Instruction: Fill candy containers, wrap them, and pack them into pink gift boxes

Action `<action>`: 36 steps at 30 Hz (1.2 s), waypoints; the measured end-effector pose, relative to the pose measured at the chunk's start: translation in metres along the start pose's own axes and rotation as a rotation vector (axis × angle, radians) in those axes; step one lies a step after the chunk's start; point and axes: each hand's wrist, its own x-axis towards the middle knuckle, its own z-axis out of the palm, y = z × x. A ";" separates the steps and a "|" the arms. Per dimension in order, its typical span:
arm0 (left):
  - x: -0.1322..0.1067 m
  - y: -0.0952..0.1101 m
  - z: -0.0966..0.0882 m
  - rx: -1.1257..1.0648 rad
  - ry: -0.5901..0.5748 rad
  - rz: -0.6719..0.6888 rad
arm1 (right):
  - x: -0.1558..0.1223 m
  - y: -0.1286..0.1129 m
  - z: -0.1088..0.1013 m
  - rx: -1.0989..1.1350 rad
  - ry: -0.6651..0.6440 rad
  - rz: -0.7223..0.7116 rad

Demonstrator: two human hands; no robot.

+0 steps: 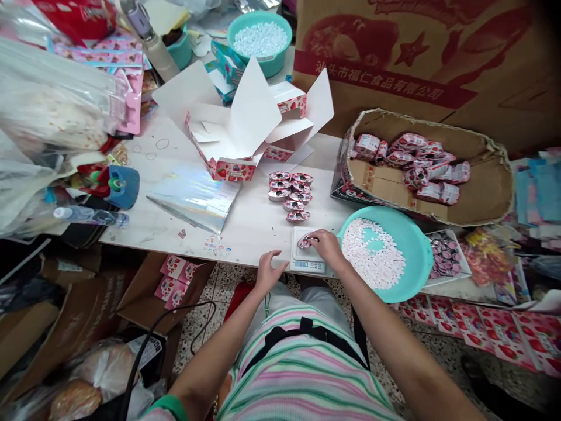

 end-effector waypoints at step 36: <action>-0.011 -0.024 -0.019 -0.044 0.078 -0.073 | -0.004 0.001 0.010 0.111 0.180 0.121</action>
